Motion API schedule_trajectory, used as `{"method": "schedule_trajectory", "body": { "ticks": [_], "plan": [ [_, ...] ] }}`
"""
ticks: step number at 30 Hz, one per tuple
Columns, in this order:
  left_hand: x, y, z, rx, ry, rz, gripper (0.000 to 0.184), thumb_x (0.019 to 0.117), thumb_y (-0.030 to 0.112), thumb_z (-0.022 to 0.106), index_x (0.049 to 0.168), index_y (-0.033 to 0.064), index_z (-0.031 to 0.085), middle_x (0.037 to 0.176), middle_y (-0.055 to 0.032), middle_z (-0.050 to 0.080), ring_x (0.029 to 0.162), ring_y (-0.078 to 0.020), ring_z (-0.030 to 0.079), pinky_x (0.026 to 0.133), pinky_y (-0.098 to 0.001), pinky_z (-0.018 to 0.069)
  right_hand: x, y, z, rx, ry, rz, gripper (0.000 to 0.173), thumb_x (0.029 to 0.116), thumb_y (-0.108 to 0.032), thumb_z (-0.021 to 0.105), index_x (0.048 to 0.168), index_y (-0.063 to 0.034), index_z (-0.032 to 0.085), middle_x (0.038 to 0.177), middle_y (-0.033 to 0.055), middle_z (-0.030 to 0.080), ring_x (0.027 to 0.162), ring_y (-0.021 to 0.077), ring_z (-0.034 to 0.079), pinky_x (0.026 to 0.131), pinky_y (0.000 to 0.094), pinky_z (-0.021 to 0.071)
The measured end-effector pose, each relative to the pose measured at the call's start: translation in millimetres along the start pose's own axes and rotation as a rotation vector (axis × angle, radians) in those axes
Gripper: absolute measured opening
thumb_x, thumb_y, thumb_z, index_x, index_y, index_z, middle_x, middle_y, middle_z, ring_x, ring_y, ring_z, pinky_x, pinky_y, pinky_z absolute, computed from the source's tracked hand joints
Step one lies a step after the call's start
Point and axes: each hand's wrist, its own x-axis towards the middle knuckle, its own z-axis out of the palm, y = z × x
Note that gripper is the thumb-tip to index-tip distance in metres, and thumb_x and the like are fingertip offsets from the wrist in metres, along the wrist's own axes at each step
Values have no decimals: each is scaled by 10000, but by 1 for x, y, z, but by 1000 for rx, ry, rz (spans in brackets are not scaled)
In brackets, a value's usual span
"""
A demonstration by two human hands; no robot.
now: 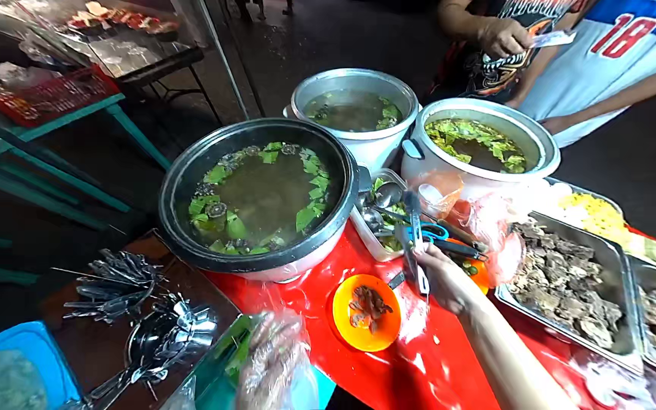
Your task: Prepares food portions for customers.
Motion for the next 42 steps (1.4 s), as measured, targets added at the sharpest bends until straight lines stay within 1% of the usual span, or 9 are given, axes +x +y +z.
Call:
{"method": "schedule_trajectory", "body": {
  "ticks": [4, 9, 11, 15, 24, 29, 34, 37, 42],
  "plan": [
    [20, -45, 27, 74, 42, -71, 258, 914, 73, 614, 1120, 20, 758, 1482, -218, 502, 1360, -281, 489, 1016, -352, 509, -77, 54, -36, -457, 2, -309, 546, 860, -217, 742, 1318, -58, 492, 1160, 86, 635, 902, 160, 664, 720, 325, 582],
    [55, -109, 77, 582, -47, -227, 497, 897, 186, 744, 1361, 39, 643, 1523, -272, 450, 1465, -408, 358, 1197, -519, 328, -85, 95, -63, -1129, -195, -206, 926, 869, -334, 774, 1612, -68, 289, 1422, 175, 556, 1109, 256, 660, 961, 423, 560],
    [71, -122, 91, 825, -125, -310, 612, 901, 301, 746, 1422, 28, 579, 1464, -245, 529, 1428, -391, 423, 1198, -530, 320, -77, 91, -69, -1323, -279, -109, 936, 872, -344, 770, 1621, -80, 274, 1438, 212, 518, 1131, 323, 648, 968, 479, 549],
    [98, -131, 106, 970, -154, -401, 363, 970, 259, 636, 1247, 30, 690, 1252, -200, 677, 1243, -325, 609, 1099, -505, 444, -63, 91, -72, -1585, -365, -43, 911, 896, -259, 751, 1624, -59, 241, 1545, 233, 434, 1350, 405, 524, 1051, 540, 495],
    [135, -120, 115, 926, -104, -305, 292, 1013, 198, 573, 1189, 10, 711, 1238, -204, 680, 1243, -320, 604, 1110, -480, 429, -19, 135, -45, -1604, -132, -106, 534, 1033, -119, 489, 1563, -166, 439, 1335, 174, 654, 1130, 394, 682, 929, 564, 553],
    [122, -115, 90, 503, 16, -213, 329, 1034, 231, 590, 1309, 73, 681, 1378, -134, 633, 1339, -249, 544, 1150, -444, 409, -8, 115, -57, -1379, -198, 9, 473, 993, -268, 591, 1465, -231, 583, 1197, 176, 719, 1124, 382, 678, 986, 614, 502],
    [116, -98, 87, 245, 39, -374, 331, 1069, 250, 550, 1325, 73, 661, 1312, -128, 660, 1174, -220, 629, 990, -416, 513, -14, 57, -65, -1066, -377, 1, 462, 977, -300, 659, 1426, -200, 623, 1100, 58, 749, 949, 186, 713, 911, 441, 563],
    [113, -87, 103, -17, 70, -463, 348, 1085, 315, 508, 1289, 73, 651, 1009, -115, 668, 747, -184, 617, 640, -347, 531, -27, 19, -46, -847, -463, 74, 443, 979, -255, 682, 1414, -192, 627, 1048, 7, 745, 778, 91, 676, 695, 296, 555],
    [98, -61, 117, -244, -12, -455, 409, 1108, 345, 426, 1371, 81, 595, 1190, -168, 673, 933, -264, 676, 713, -429, 576, -30, -26, -1, -1170, -584, 108, 361, 975, -269, 663, 1318, -158, 688, 988, 65, 736, 792, 173, 674, 747, 420, 546]
  ]
}}
